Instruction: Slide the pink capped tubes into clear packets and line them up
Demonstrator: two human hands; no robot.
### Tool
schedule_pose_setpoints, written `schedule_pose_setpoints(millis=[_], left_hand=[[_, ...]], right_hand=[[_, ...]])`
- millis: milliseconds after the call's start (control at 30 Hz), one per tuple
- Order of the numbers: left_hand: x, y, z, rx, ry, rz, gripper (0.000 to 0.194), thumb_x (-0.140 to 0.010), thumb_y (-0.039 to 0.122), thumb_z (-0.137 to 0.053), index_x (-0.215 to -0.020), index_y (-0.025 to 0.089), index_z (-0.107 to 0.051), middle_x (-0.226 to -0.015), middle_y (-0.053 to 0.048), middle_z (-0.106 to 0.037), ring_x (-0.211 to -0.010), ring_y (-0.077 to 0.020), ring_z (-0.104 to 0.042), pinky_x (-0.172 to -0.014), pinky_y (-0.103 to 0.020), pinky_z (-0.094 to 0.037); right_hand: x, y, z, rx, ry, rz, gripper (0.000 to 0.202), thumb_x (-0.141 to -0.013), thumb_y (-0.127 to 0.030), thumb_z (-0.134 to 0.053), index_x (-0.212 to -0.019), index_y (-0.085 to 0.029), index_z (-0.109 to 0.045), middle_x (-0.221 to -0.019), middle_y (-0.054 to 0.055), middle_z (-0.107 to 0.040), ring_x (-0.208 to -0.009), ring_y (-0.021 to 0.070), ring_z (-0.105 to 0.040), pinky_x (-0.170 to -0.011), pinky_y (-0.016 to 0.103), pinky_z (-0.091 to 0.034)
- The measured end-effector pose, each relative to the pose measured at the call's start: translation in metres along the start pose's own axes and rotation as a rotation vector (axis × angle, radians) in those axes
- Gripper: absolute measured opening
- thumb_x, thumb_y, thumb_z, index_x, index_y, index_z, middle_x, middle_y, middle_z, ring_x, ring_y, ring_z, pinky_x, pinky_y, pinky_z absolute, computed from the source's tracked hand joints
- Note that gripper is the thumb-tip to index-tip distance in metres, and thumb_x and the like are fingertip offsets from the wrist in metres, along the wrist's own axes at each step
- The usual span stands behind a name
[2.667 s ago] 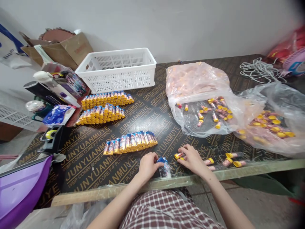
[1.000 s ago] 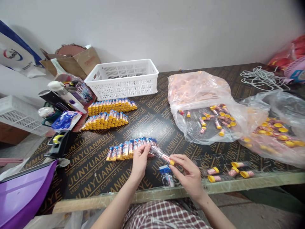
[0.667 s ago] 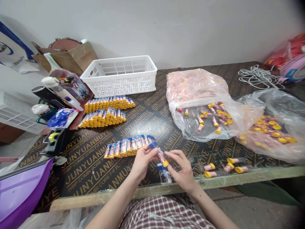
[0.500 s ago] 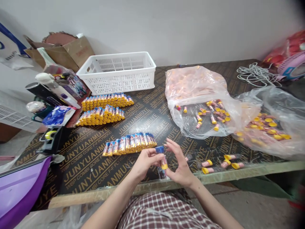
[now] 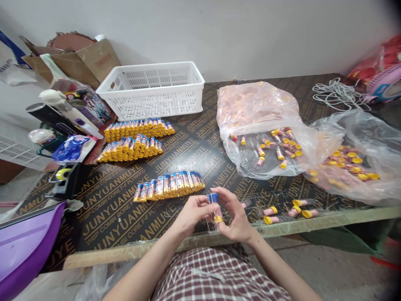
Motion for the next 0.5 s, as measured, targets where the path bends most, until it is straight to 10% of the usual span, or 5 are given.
schedule_pose_setpoints(millis=[500], left_hand=[[0.0007,0.0002,-0.0018,0.016,0.008,0.001,0.035,-0.062,0.034,-0.079,-0.085,0.009,-0.069,-0.071,-0.004,-0.066,-0.06,-0.011,-0.06,-0.059,-0.021,-0.046]], right_hand=[[0.0009,0.0017,-0.0042,-0.059,0.038,0.019,0.085,-0.062,-0.004,-0.053,-0.14,-0.025,-0.027,-0.137,0.011,-0.044,-0.124,0.0262,-0.047,-0.101,0.042,-0.044]])
Point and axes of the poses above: each hand's wrist, its own x-axis away from the middle knuckle, its own z-axis out of the back of the hand, y = z × x, the point moved 3 cm from there along -x, towards the middle knuckle
